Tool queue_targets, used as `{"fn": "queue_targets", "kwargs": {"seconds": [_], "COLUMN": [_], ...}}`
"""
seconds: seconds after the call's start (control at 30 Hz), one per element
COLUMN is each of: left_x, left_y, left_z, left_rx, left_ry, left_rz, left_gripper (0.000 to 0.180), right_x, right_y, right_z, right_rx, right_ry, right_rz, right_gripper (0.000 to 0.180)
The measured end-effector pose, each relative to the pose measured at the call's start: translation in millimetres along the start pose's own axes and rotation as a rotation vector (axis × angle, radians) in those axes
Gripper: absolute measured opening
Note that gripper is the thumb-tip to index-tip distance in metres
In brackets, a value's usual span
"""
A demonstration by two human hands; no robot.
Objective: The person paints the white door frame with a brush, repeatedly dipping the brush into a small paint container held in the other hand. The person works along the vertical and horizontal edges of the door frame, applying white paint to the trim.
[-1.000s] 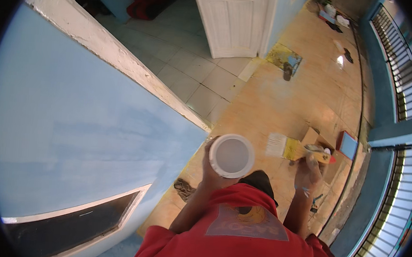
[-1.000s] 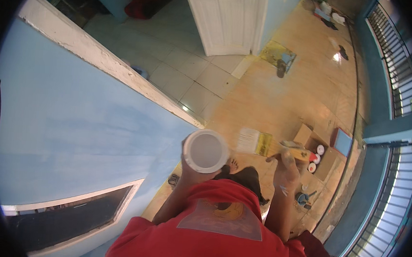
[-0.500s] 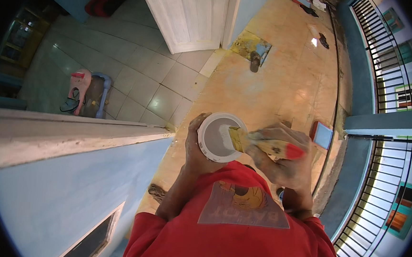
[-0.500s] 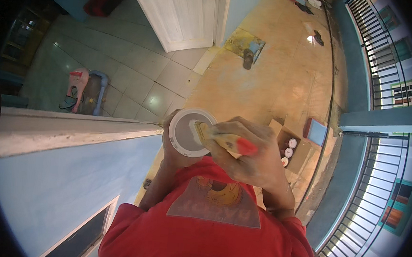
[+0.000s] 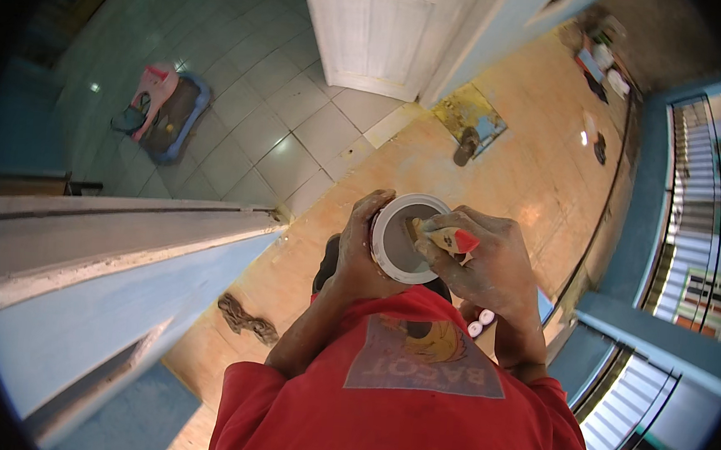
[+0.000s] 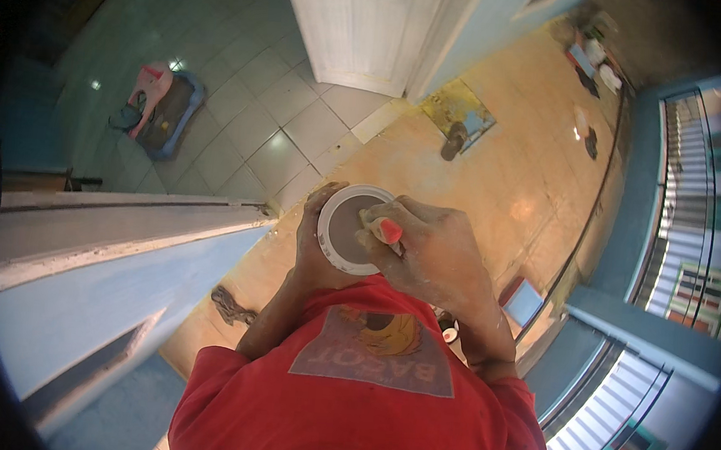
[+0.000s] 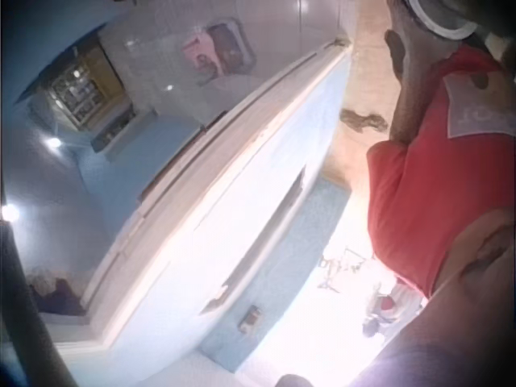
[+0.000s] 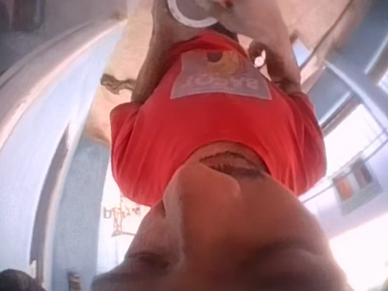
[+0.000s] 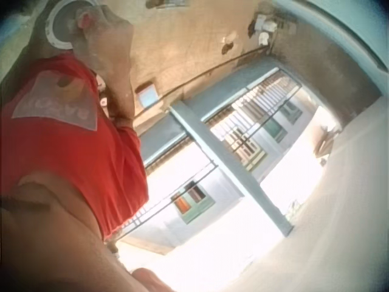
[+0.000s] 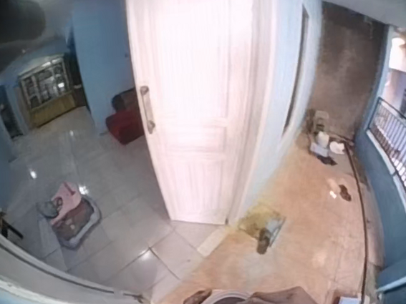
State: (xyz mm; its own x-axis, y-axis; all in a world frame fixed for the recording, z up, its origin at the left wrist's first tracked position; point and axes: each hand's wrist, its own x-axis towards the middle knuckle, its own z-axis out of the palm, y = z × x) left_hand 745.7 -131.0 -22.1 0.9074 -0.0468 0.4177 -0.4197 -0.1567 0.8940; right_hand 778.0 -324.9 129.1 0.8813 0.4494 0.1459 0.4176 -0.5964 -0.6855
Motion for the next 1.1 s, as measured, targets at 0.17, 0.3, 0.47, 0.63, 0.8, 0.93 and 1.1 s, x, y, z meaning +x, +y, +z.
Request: {"fn": "queue_targets", "kwargs": {"seconds": [0.17,0.3,0.47,0.63,0.8,0.93,1.1], "left_x": [8,20,21,6,-17,-26,-45], "left_y": [4,5,33,42,47,52,41], "left_z": [53,74,88,97,112,108,103], "left_rx": [-0.427,0.067,0.288,0.425,0.312,0.363,0.388], "left_ry": [0.172,0.277,0.476,0.611,0.752,0.813,0.865], "left_rz": [-0.384,-0.21,-0.278,-0.291,-0.383,-0.418,-0.346], "left_gripper": [0.125,0.122,0.119,0.114,0.114,0.116,0.116], "right_x": [31,48,76,85,92,94,90], "right_y": [33,60,72,78,95,115,102], "right_z": [-45,-60,-58,-71,-66,-48,-51], "right_rx": [-0.097,0.147,0.319,0.656,0.807,0.762,0.831], "right_ry": [-0.172,-0.19,-0.315,-0.494,-0.462,-0.468,-0.383], "right_rz": [-0.149,-0.266,-0.423,-0.115,-0.057,0.049,0.029], "right_gripper": [0.028,0.025,0.019,0.016,0.018,0.017,0.016]}}
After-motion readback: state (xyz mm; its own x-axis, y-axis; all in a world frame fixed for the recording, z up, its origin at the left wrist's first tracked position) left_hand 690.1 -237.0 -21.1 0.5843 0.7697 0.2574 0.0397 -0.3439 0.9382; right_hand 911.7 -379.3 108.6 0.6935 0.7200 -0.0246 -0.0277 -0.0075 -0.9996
